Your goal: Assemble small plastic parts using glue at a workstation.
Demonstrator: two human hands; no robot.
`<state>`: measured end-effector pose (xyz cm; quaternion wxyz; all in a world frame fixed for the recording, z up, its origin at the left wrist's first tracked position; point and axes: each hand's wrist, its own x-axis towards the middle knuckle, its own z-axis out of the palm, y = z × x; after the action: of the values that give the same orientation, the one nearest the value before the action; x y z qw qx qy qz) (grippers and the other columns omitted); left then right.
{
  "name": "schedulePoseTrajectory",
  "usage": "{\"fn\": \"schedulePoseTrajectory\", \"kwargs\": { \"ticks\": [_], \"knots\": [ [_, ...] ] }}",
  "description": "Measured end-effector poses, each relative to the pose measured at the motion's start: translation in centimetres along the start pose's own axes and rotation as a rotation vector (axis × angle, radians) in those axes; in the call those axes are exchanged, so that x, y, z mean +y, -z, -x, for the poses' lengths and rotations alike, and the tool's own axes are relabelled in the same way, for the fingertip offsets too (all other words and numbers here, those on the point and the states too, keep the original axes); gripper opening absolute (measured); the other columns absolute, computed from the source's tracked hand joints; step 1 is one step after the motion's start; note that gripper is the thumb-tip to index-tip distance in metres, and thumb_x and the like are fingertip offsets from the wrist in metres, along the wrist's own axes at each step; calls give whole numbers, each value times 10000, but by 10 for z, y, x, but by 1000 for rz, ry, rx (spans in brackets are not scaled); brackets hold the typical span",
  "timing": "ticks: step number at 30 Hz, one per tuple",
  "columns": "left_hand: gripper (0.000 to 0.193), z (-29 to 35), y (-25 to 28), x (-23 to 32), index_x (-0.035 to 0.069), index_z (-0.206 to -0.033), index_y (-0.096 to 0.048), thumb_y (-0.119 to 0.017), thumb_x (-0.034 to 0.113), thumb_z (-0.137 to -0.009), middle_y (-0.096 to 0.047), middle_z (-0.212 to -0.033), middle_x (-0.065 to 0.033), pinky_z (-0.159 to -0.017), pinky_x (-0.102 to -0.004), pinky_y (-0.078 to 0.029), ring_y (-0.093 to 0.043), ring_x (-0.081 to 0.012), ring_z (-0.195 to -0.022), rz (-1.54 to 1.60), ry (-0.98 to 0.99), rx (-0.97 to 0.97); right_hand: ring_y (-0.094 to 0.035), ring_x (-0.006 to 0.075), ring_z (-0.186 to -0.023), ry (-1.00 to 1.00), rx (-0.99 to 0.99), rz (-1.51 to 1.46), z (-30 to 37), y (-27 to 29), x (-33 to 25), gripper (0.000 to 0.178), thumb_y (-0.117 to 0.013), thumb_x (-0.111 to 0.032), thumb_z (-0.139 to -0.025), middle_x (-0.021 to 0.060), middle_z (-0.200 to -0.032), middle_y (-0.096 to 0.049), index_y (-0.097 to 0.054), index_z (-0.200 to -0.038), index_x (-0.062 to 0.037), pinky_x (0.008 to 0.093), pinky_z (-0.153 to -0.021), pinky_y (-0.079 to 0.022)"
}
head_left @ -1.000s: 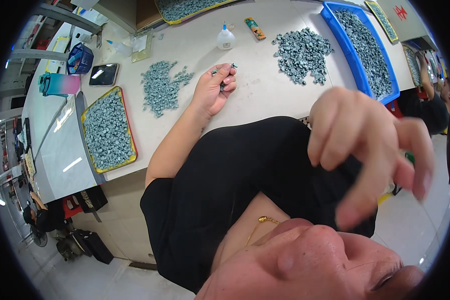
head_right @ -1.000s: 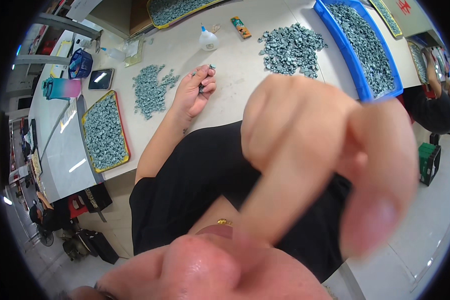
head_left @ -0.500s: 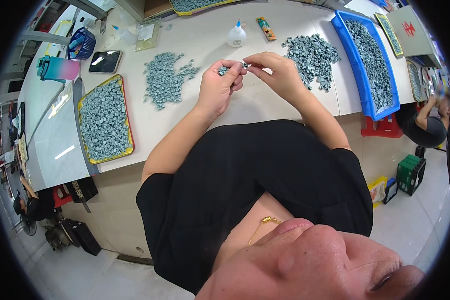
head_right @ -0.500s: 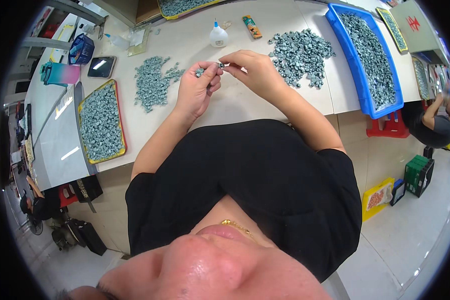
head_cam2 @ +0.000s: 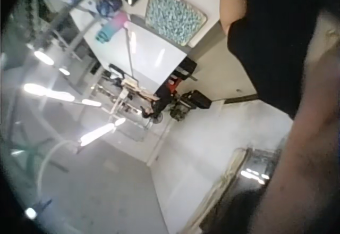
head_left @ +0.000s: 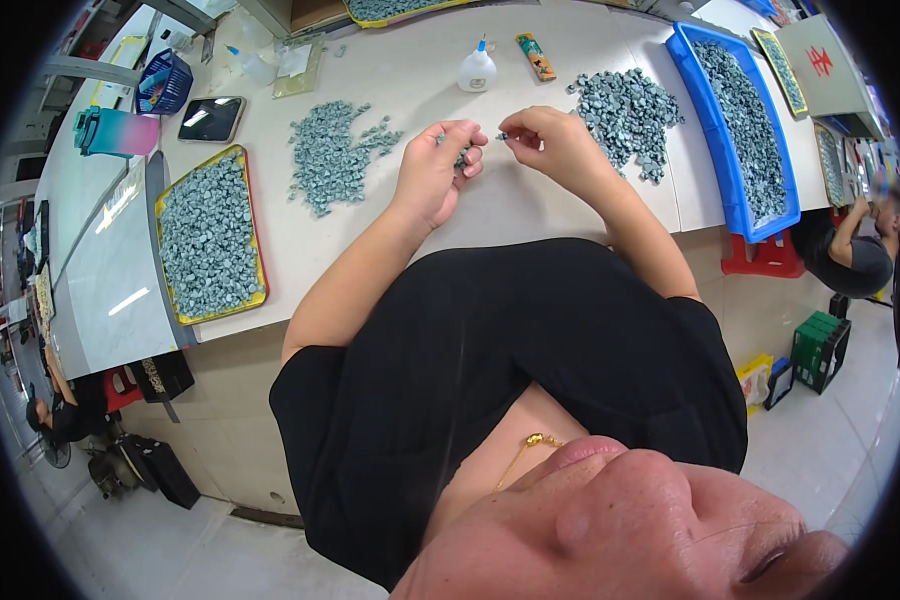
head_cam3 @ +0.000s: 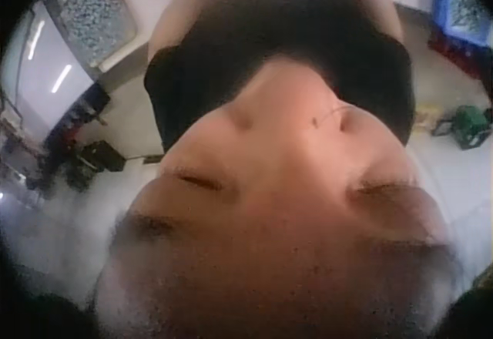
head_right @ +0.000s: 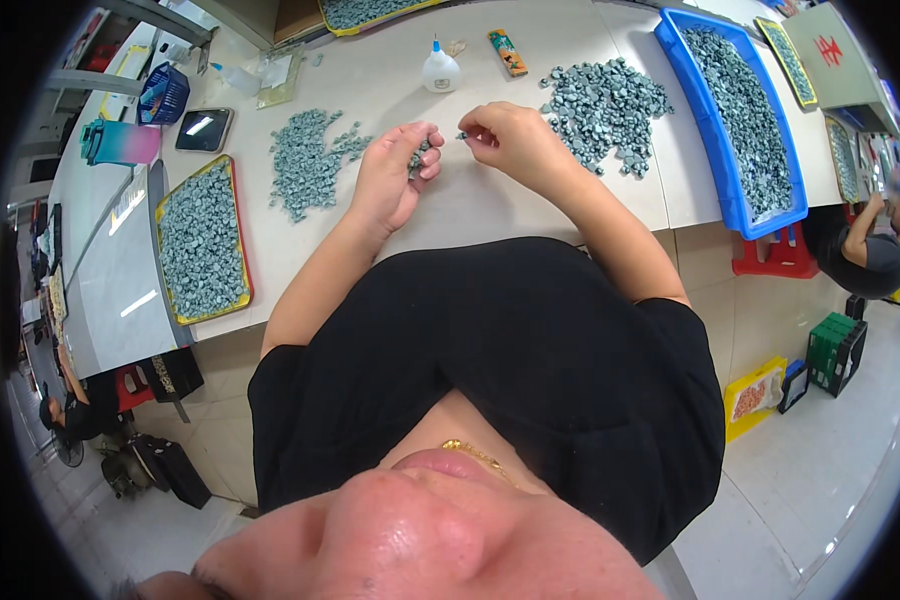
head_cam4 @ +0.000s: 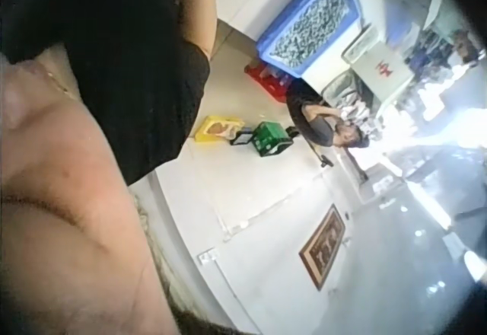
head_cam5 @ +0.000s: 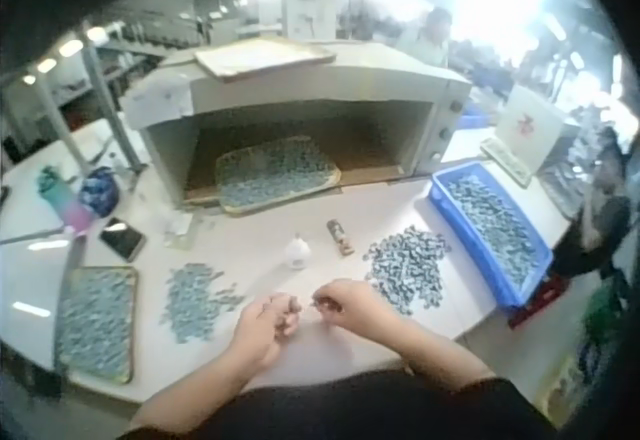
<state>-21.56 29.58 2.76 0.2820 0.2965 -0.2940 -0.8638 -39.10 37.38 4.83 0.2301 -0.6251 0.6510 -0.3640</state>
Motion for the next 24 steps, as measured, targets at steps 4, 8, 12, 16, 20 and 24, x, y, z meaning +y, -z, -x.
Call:
{"fn": "schedulePoseTrajectory", "kwargs": {
  "ticks": [4,8,12,16,20,24],
  "knots": [
    [178,-1,-1,9,-67,-1020,-532,-481,75,-925,-541,-882,-93,-569,-251,-397,-454,-125,-674,161,148,5,-639,227,-744,75,-112,131,5,-5,10,225,-672,-97,-793,129,-875,-655,-649,-999,-10,325,-696,-516],
    [190,-5,7,4,-75,-1057,-515,-451,37,-918,-525,-871,-83,-573,-244,-395,-450,-121,-670,158,173,-20,-644,259,-746,-11,-70,91,-4,0,9,274,-682,-142,-801,147,-878,-658,-635,-1037,-8,344,-696,-519],
    [198,-5,12,1,-48,-1107,-482,-466,76,-955,-490,-833,-46,-544,-221,-362,-410,-98,-644,179,173,-155,-616,192,-723,-94,63,91,-30,12,10,348,-708,-181,-814,101,-902,-653,-614,-1114,-32,310,-678,-503],
    [186,-7,13,-1,-24,-1080,-487,-478,130,-976,-471,-809,-28,-530,-208,-346,-391,-82,-629,208,198,-179,-621,211,-765,23,171,167,-58,-1,26,403,-721,-213,-806,105,-931,-656,-594,-1150,-46,323,-702,-502],
    [190,-9,14,-2,-16,-1059,-496,-509,153,-972,-476,-820,-25,-527,-201,-344,-392,-74,-633,257,217,-176,-632,244,-818,91,181,212,-73,-17,28,441,-732,-239,-798,117,-997,-650,-576,-1163,-48,351,-757,-497],
    [263,-9,13,0,-29,-1136,-494,-539,158,-957,-505,-880,-48,-550,-203,-360,-412,-83,-654,255,218,-84,-645,211,-871,-244,-28,-1,-72,-9,9,446,-726,-226,-815,130,-1012,-638,-537,-1152,-1,342,-785,-503]
  ]
}}
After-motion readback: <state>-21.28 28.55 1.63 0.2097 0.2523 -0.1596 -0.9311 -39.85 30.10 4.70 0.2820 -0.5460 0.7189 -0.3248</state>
